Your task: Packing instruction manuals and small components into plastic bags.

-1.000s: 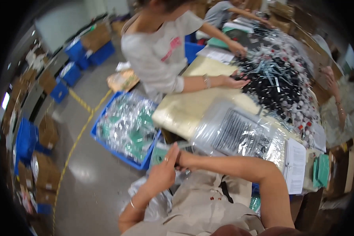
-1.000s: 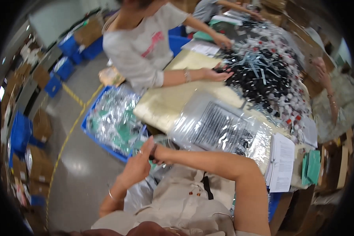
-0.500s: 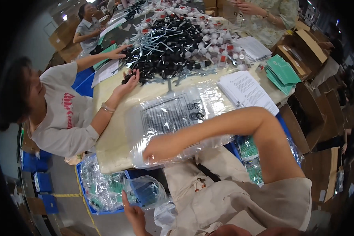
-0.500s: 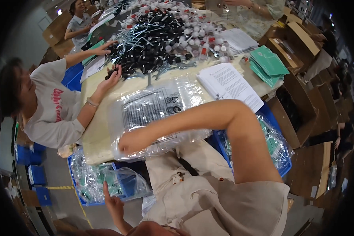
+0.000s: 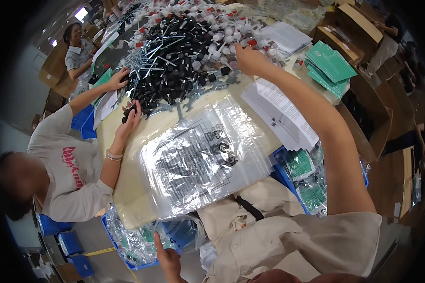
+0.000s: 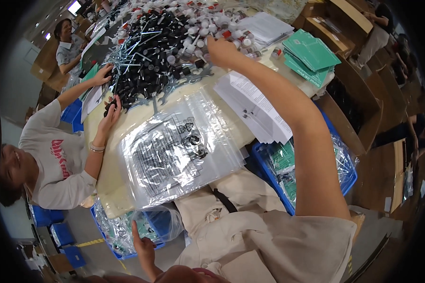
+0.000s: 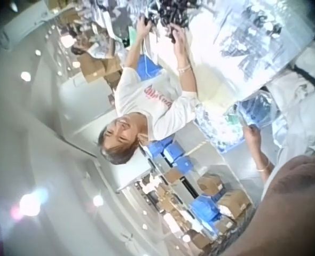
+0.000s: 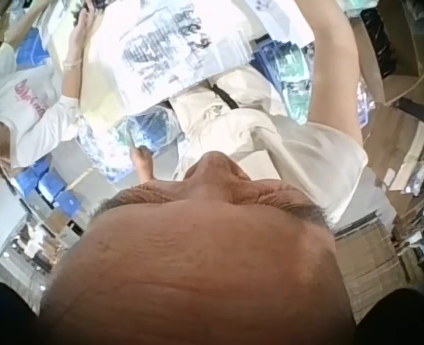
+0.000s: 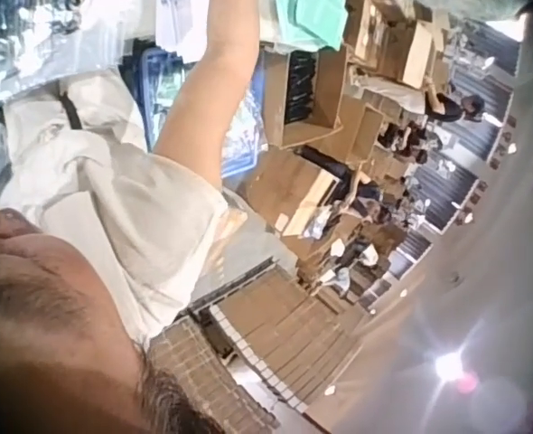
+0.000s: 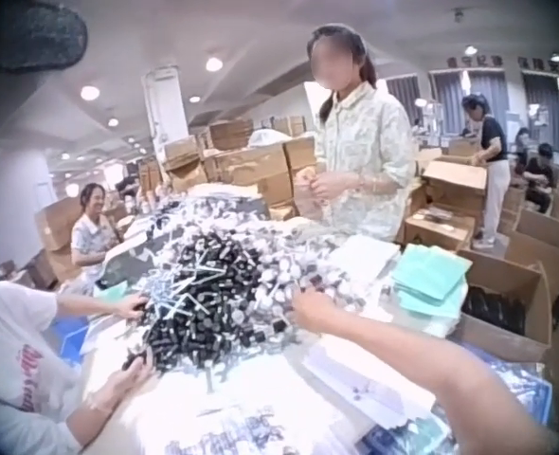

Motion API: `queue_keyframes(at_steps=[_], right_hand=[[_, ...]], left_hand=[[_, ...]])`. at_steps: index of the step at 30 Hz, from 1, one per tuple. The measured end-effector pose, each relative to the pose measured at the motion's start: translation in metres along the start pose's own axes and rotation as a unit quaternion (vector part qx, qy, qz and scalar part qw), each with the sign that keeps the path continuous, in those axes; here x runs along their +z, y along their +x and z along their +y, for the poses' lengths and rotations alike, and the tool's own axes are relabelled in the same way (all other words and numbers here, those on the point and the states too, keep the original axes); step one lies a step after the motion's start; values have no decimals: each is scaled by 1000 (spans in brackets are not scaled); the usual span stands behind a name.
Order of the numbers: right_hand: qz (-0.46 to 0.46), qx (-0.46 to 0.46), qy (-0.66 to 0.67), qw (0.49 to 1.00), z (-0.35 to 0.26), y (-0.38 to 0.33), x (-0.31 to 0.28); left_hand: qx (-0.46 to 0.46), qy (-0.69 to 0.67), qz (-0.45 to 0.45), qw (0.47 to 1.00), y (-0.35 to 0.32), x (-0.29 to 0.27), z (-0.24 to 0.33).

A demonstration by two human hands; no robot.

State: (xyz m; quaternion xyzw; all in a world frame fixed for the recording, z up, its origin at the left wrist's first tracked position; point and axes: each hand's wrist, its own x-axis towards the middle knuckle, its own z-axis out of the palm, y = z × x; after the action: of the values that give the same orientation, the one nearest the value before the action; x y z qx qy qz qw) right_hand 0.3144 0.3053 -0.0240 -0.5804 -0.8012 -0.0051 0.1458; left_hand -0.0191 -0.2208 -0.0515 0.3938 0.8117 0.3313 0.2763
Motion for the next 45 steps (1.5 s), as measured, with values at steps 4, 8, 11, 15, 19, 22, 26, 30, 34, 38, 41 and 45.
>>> queue_keyframes(at_steps=[4, 8, 11, 15, 19, 22, 26, 30, 34, 38, 41, 45], right_hand=[[-38, -36, 186, 981, 10, -7, -54], [-152, -69, 27, 986, 21, -31, -73], [-48, -168, -159, 972, 51, -53, -49], [22, -219, -240, 945, 81, -53, -21], [18, -208, -282, 936, 83, -55, -3], [25, -210, -242, 947, 90, -53, -7], [18, -192, -107, 975, 69, -55, -36], [83, -161, 18, 983, 58, -39, -49], [8, -90, 148, 985, 34, -9, -54], [-107, 36, 395, 912, -3, 13, -54], [-195, 10, 616, 763, -20, 33, -41], [-161, 60, 618, 767, -40, 54, -41]], left_hand=[[-28, 9, 12, 999, 1, -3, -2], [-13, 14, 35, 999, -1, -9, -9], [17, 10, 36, 999, 5, -7, -21], [35, 36, 18, 999, 4, -5, -39], [38, 51, 22, 998, 0, -4, -45], [32, 54, 18, 998, -2, -5, -42], [-9, 52, 23, 998, -6, -8, -9], [54, 152, 21, 987, -4, -10, -12], [80, 144, 17, 986, -1, -9, -12], [88, 144, 18, 986, 1, -7, -39], [-235, -115, 74, 962, 26, 6, -128], [-262, -131, 91, 952, 42, 5, -158]])
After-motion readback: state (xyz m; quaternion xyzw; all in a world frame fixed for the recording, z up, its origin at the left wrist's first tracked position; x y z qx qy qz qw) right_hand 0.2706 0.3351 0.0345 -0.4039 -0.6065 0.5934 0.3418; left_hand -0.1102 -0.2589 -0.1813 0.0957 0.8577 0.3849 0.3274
